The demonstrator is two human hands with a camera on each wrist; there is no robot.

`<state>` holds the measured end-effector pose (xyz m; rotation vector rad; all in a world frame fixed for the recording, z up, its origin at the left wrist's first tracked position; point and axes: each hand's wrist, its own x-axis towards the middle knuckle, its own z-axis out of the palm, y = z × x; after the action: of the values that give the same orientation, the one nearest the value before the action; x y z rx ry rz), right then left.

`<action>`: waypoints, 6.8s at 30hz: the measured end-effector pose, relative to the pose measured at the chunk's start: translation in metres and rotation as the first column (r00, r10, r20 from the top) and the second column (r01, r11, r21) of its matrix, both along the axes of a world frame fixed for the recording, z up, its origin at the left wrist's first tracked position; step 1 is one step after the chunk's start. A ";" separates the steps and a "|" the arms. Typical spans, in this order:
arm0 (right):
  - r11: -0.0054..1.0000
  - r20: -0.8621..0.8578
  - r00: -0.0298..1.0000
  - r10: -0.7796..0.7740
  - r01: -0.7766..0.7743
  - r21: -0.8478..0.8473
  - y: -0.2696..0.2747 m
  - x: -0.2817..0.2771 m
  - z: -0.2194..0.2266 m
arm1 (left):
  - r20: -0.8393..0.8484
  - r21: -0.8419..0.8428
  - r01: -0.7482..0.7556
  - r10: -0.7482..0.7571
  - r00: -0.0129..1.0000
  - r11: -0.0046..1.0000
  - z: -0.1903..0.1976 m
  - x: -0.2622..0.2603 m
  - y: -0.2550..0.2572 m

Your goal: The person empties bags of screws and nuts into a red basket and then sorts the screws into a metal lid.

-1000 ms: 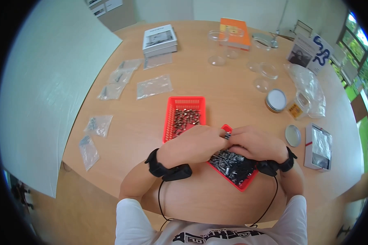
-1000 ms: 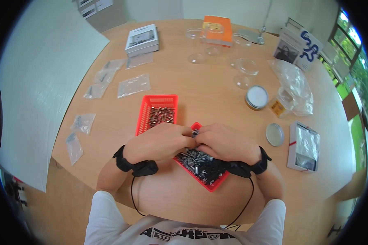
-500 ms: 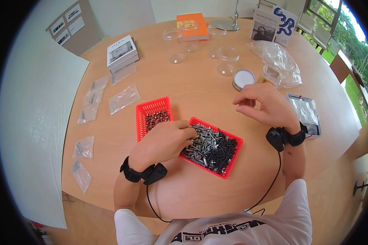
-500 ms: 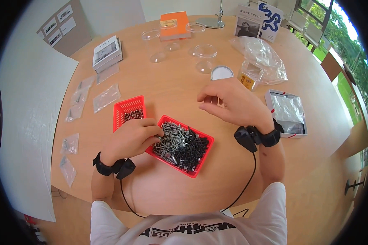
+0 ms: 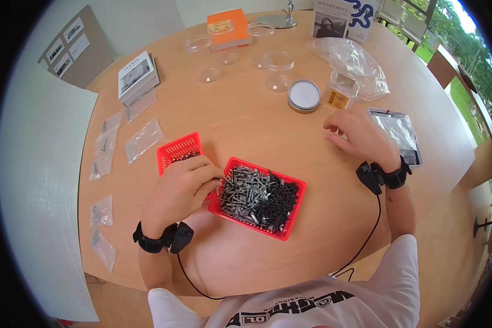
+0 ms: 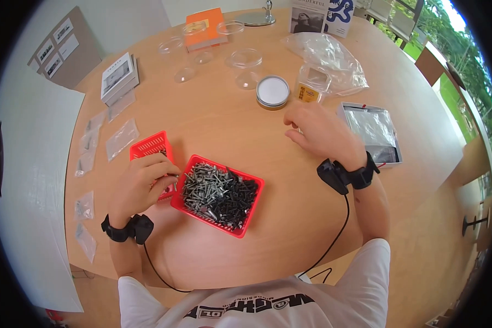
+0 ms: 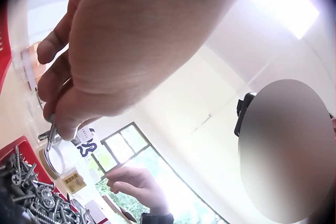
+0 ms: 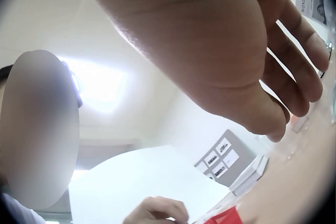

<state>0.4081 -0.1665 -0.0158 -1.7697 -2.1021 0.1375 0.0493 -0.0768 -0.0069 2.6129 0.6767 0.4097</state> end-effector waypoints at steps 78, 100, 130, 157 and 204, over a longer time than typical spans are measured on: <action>0.926 -0.077 0.923 0.376 -0.373 0.053 0.041 -0.065 -0.018 | 0.333 0.009 0.025 -0.026 0.943 1.000 -0.005 0.037 0.007; 0.933 -0.292 0.889 0.353 -0.356 0.044 0.061 -0.070 -0.022 | -0.053 -0.072 0.144 -0.147 0.988 0.987 -0.011 0.041 -0.012; 0.934 -0.167 0.919 0.357 -0.353 0.053 0.061 -0.093 -0.039 | -0.120 0.058 -0.242 0.247 0.962 0.969 0.008 0.039 0.024; 0.932 -0.184 0.921 0.344 -0.359 -0.054 0.087 -0.091 -0.033 | -0.150 -0.135 -0.113 0.092 0.984 0.984 -0.024 0.065 0.056; 0.827 -0.119 0.849 0.515 -0.529 -0.189 0.030 -0.101 0.008 | -0.204 0.129 -0.058 0.084 0.975 0.990 -0.034 0.070 0.033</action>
<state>0.3073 -0.1366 -0.0080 -1.2146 -2.5525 0.5837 0.1192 -0.0435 -0.0414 2.7806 0.8403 0.2041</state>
